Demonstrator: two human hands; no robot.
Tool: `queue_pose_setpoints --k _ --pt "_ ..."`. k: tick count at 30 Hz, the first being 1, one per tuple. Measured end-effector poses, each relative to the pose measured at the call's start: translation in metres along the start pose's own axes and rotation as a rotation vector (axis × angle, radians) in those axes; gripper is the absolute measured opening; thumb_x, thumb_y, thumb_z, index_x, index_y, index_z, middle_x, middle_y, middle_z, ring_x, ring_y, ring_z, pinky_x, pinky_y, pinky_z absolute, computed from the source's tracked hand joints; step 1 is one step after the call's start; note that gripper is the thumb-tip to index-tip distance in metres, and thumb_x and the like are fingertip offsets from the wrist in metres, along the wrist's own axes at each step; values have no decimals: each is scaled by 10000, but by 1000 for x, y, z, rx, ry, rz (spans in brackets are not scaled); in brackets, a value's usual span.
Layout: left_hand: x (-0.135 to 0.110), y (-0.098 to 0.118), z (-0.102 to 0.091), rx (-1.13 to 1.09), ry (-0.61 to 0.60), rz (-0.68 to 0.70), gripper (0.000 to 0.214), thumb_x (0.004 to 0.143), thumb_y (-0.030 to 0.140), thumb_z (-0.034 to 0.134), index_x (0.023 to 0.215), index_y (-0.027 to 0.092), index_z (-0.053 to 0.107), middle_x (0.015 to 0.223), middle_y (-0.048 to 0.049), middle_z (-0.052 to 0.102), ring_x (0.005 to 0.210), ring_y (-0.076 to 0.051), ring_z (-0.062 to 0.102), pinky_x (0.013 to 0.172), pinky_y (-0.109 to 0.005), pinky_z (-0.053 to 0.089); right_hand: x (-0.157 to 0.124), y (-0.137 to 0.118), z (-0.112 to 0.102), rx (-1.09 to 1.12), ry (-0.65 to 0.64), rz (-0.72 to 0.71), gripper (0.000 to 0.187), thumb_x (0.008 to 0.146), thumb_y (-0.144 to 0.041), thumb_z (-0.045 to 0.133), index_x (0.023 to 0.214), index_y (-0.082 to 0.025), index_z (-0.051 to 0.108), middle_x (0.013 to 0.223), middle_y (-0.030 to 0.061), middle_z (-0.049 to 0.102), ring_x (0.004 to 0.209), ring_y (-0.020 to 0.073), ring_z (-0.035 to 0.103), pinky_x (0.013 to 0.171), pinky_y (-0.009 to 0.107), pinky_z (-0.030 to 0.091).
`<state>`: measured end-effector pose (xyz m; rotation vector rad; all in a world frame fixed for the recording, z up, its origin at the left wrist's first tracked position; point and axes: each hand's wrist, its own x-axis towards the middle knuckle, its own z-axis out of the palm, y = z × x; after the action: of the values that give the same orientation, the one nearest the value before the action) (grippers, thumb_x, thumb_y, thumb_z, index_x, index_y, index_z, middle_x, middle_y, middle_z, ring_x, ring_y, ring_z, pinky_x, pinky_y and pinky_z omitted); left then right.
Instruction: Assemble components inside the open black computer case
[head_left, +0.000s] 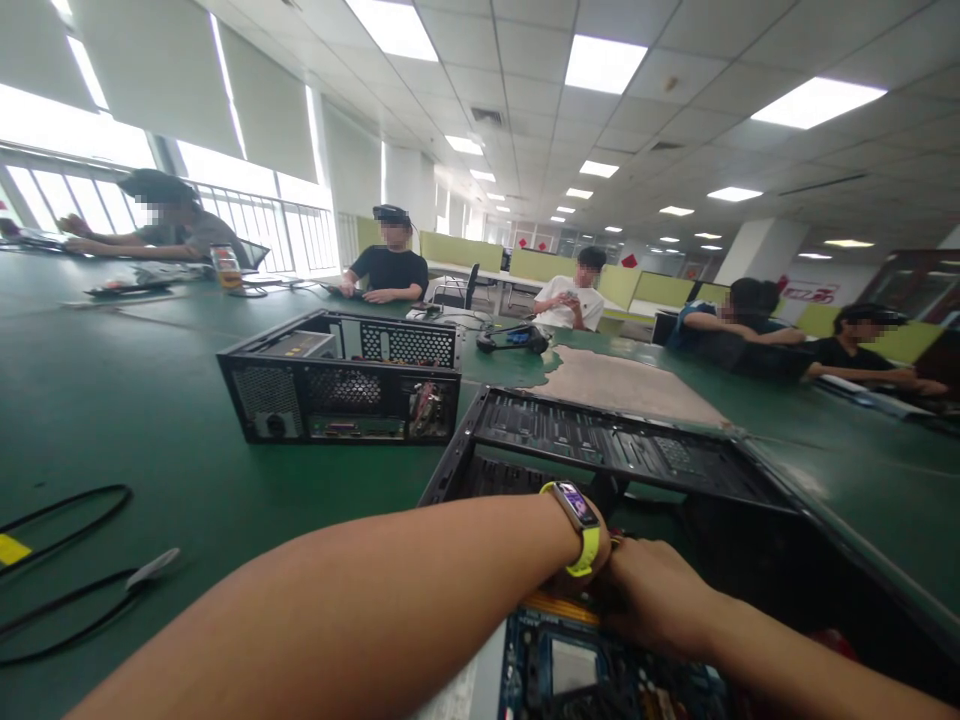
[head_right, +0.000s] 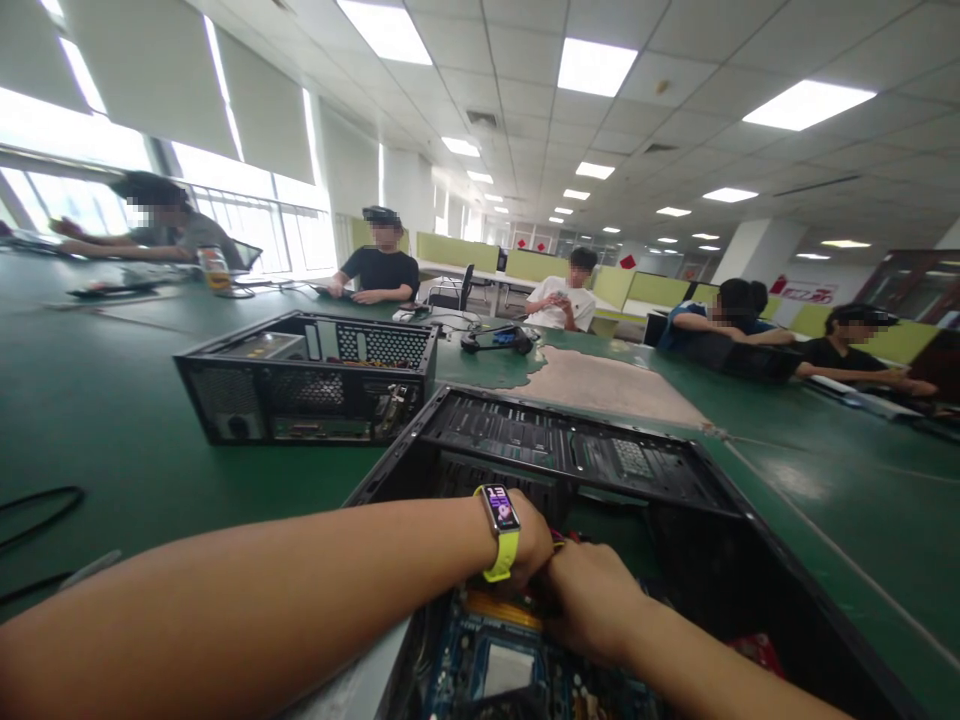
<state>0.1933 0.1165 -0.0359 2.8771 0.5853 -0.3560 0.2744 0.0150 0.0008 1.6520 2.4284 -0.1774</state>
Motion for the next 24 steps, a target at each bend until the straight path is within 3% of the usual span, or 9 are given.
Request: queue_pose_setpoints --k 3,8,11,13,15,18,20,22,24 --pt "-7 5 -8 53 -249 -42 275 551 343 779 419 146 639 432 -84 587 456 -256 558 530 -403 505 -1 -1 0 -4 6 -3 201 678 -275 597 852 -225 684 903 65 706 840 300 662 661 321 439" --pt "-34 18 -45 84 -349 -59 261 547 367 809 538 134 693 590 -92 678 566 -245 605 607 -376 518 -2 -6 -5 -12 1 -17 191 766 -291 570 889 -206 689 969 99 700 893 303 659 712 329 470" --pt "-76 31 -84 88 -173 -9 328 624 423 769 775 132 748 775 -94 723 679 -231 630 626 -338 502 -3 -9 -9 -81 -34 12 280 702 -184 590 967 -196 678 1014 107 688 921 316 649 746 349 481" --pt "-121 39 -105 35 70 51 368 741 487 665 920 175 741 860 -73 726 755 -224 637 652 -336 492 -3 -9 -10 -138 -49 35 325 706 -166 566 1015 -181 666 1000 124 684 901 322 650 733 363 485" --pt "-177 43 -110 -104 311 124 367 837 499 559 1010 216 717 919 -46 721 832 -196 638 734 -320 491 -3 -8 -8 -157 -31 44 292 717 -172 539 977 -179 671 958 122 687 869 323 654 707 368 481" --pt "-262 36 -79 -315 605 107 483 793 554 603 1182 270 636 1221 -45 633 1134 -228 548 998 -349 397 -3 -4 -4 -111 18 14 203 672 -214 563 848 -202 663 886 89 690 826 313 655 660 346 453" --pt "-298 23 -37 -415 678 -66 723 701 654 624 1338 336 498 1470 -36 414 1324 -329 361 1068 -449 320 -4 -3 -3 -93 35 0 181 639 -235 577 804 -208 646 845 77 687 792 303 652 627 330 422" --pt "-305 8 8 -555 598 -256 859 694 721 539 1440 350 327 1505 -42 358 1346 -394 310 1028 -528 340 -6 -2 -6 -91 51 4 172 639 -259 574 790 -209 639 826 76 683 759 292 649 601 320 390" --pt "-288 -4 47 -693 480 -391 812 754 730 427 1458 355 274 1418 -40 484 1267 -376 437 964 -527 401 -9 -2 -13 -71 66 10 158 668 -297 571 784 -215 640 807 66 679 734 275 643 580 308 358"
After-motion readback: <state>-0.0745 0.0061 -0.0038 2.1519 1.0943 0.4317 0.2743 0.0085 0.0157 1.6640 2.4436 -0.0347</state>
